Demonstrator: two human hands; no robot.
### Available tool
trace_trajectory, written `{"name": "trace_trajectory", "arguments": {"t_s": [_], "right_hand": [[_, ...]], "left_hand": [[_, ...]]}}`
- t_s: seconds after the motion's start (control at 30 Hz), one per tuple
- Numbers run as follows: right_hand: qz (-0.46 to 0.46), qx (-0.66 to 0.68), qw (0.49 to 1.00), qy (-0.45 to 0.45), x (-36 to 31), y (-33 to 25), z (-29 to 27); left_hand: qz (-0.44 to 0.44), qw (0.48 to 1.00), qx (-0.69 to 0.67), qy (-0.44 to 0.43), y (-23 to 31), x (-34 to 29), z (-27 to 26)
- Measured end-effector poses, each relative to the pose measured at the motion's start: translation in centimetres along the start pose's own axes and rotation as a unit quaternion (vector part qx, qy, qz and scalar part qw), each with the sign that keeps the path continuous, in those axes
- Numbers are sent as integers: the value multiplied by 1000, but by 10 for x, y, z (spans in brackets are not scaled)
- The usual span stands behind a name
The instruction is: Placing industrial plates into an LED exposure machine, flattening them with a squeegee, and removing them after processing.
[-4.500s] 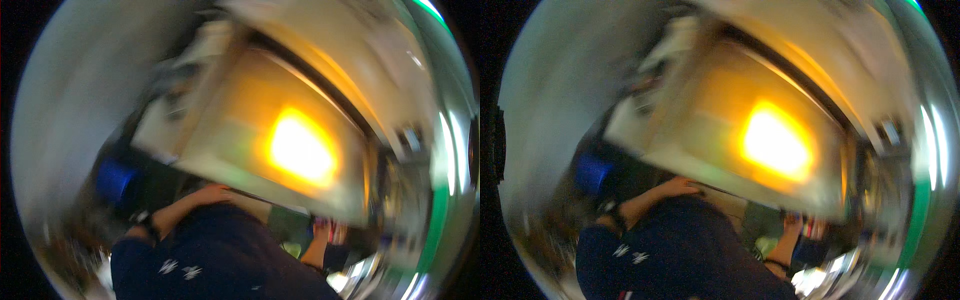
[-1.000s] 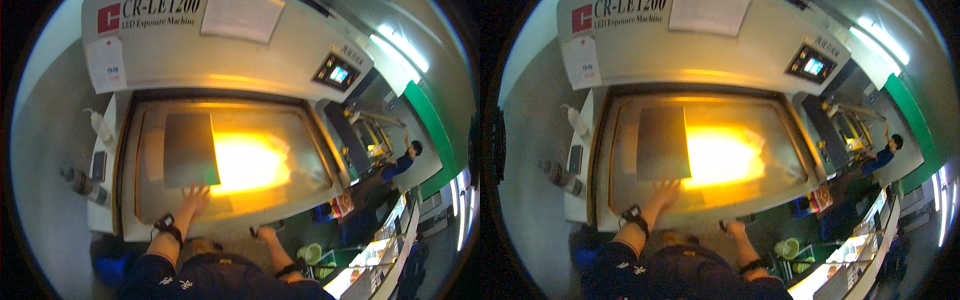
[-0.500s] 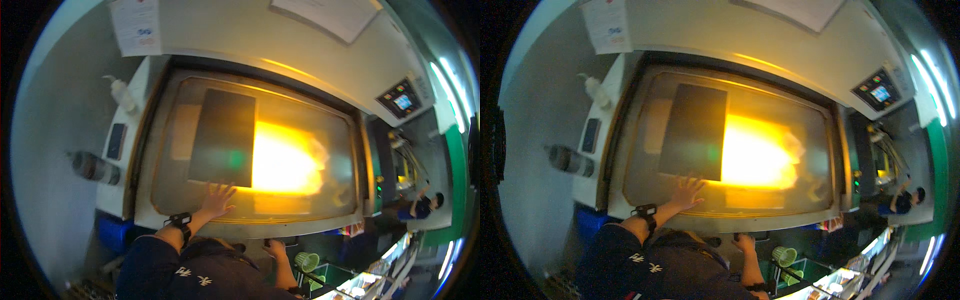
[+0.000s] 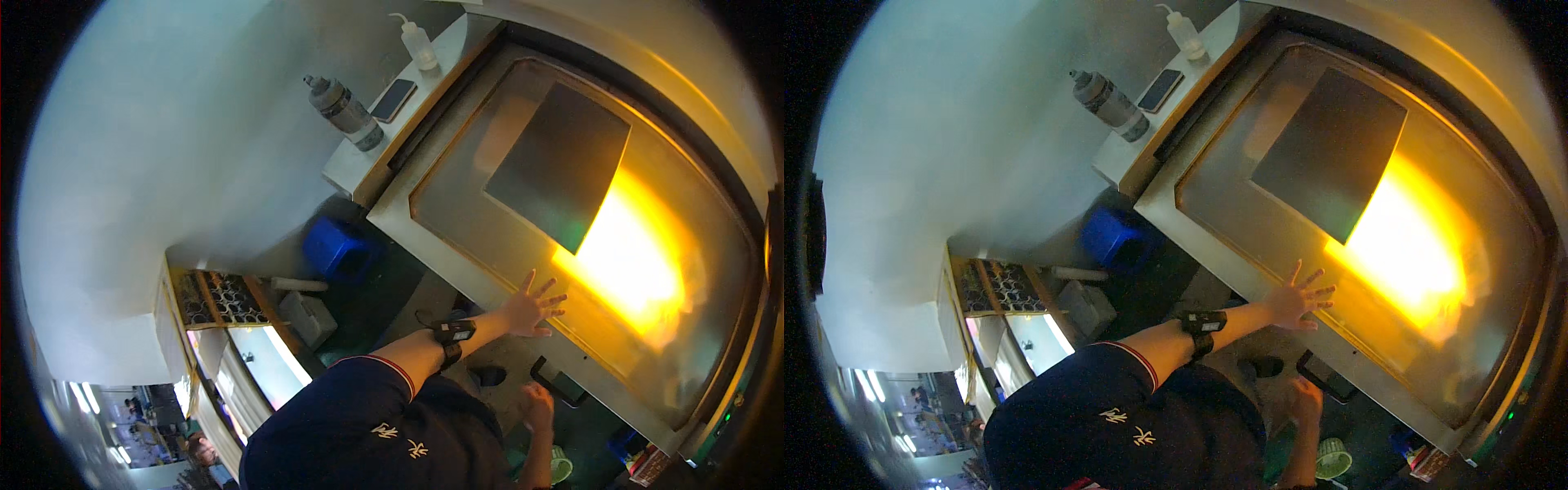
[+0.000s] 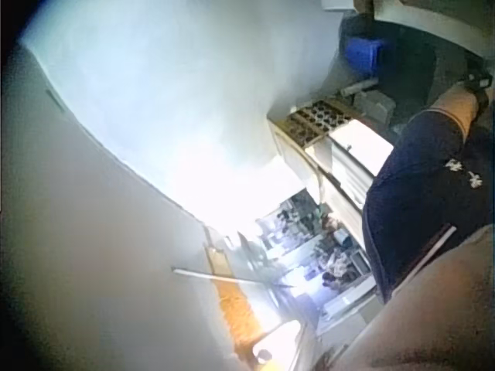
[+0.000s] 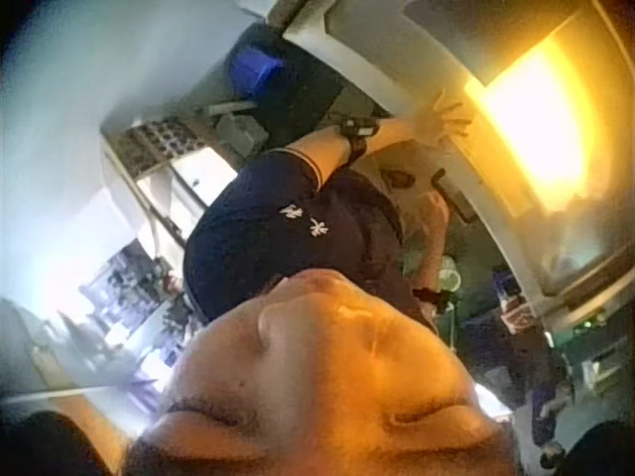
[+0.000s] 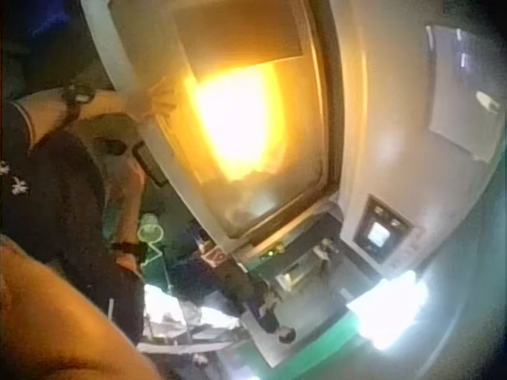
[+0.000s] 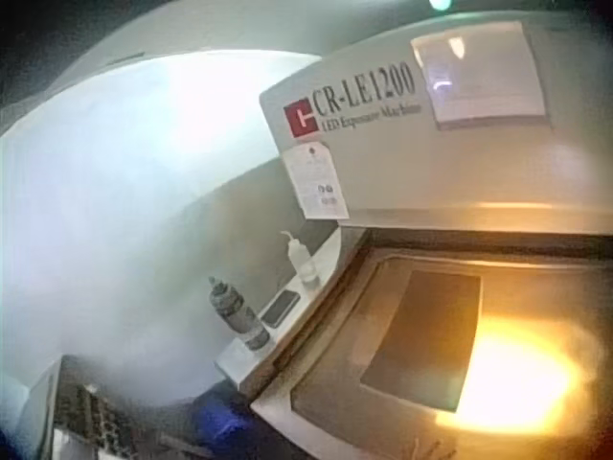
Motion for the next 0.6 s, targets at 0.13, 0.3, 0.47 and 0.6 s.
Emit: {"name": "trace_trajectory", "arguments": {"t_s": [0.13,0.3,0.47,0.6], "right_hand": [[345,530,753,182,-43,185,122],[421,84,889,158,-48,297,125],[421,67,885,187,-14,280,116],[435,123,867,209,-33,250,127]], "left_hand": [[-3,999,2,-42,8,10,18],[36,998,45,-19,5,17,23],[10,996,60,-66,-2,17,12],[8,995,70,-71,-3,16,14]]}}
Point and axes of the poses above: each hand's wrist, its own x-axis towards the middle knuckle, its own z-axis out of the palm, y = z × x, the point moved 6 cm from there along x, towards the middle knuckle, and after that the axes turned 15 degrees about -x, right-handed, at the moved point
